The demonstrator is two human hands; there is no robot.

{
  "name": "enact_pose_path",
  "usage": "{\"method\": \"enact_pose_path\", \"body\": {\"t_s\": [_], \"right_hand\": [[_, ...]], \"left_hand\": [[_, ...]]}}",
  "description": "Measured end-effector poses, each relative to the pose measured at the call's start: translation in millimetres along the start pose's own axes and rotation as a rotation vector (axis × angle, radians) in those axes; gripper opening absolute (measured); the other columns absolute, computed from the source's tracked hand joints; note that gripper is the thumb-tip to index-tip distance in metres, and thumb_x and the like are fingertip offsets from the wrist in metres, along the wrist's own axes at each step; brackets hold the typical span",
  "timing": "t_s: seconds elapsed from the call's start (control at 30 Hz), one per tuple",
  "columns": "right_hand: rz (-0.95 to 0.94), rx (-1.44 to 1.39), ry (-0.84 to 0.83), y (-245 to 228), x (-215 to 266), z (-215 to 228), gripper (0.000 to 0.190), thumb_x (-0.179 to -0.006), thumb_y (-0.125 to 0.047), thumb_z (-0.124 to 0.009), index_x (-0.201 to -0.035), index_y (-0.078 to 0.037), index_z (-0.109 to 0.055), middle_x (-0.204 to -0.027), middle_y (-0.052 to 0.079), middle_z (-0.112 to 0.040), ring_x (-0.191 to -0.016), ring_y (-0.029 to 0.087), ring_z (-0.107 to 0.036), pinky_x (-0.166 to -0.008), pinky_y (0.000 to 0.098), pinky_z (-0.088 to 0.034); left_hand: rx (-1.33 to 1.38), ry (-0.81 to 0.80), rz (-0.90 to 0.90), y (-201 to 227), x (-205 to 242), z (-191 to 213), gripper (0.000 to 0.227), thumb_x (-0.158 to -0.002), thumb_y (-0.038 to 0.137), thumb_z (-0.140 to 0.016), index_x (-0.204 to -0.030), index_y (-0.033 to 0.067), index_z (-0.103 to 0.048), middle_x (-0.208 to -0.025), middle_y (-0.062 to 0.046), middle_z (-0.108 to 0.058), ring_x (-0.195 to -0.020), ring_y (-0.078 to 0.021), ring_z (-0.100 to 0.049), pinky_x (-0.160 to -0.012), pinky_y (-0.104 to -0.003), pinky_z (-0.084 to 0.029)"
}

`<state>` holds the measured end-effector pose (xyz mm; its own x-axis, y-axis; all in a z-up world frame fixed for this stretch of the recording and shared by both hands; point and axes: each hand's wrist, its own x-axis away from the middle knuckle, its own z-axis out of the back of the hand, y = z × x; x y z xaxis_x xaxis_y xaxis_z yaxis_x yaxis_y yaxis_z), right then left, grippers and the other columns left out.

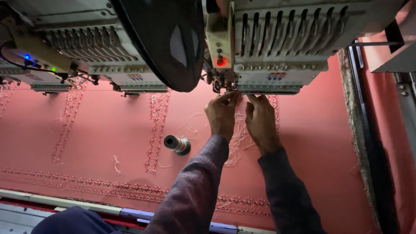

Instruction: Setting up and threading a multi-head industrial embroidery machine with pink fabric.

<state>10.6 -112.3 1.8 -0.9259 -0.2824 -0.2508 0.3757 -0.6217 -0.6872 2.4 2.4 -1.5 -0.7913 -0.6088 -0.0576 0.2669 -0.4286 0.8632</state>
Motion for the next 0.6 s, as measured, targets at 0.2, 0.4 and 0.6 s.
{"method": "enact_pose_path", "body": {"t_s": [0.2, 0.4, 0.6], "right_hand": [[-0.178, -0.292, -0.176, 27.9, -11.8, -17.5, 0.056, -0.098, -0.015, -0.057, -0.153, -0.019, -0.05, -0.097, 0.021, -0.065, -0.088, 0.036, -0.071, -0.082, 0.0516, -0.057], [-0.287, -0.423, -0.246, 24.2, -13.7, -10.2, 0.047, -0.097, -0.016, -0.064, -0.144, -0.015, -0.062, -0.09, 0.013, -0.069, -0.073, 0.018, -0.066, -0.064, 0.0355, -0.056], [-0.434, -0.107, -0.371, 12.4, -19.1, -1.1, 0.035, -0.093, -0.039, -0.069, -0.126, -0.029, -0.075, -0.094, 0.004, -0.078, -0.096, 0.027, -0.075, -0.091, 0.0463, -0.056]], "left_hand": [[-0.042, -0.015, -0.023, -5.7, -5.1, -7.7, 0.018, -0.084, 0.041, -0.078, -0.098, 0.0307, -0.081, -0.072, -0.005, -0.07, -0.085, -0.0289, -0.073, -0.086, -0.046, -0.06], [-0.026, -0.005, -0.009, -4.6, -2.5, -6.4, 0.017, -0.082, 0.039, -0.079, -0.097, 0.0315, -0.082, -0.072, -0.005, -0.069, -0.086, -0.028, -0.074, -0.086, -0.047, -0.06], [0.222, 0.007, 0.178, -14.6, -9.9, -5.4, 0.018, -0.09, 0.041, -0.073, -0.101, 0.0293, -0.082, -0.08, -0.003, -0.075, -0.077, -0.0206, -0.073, -0.071, -0.04, -0.058]]}}
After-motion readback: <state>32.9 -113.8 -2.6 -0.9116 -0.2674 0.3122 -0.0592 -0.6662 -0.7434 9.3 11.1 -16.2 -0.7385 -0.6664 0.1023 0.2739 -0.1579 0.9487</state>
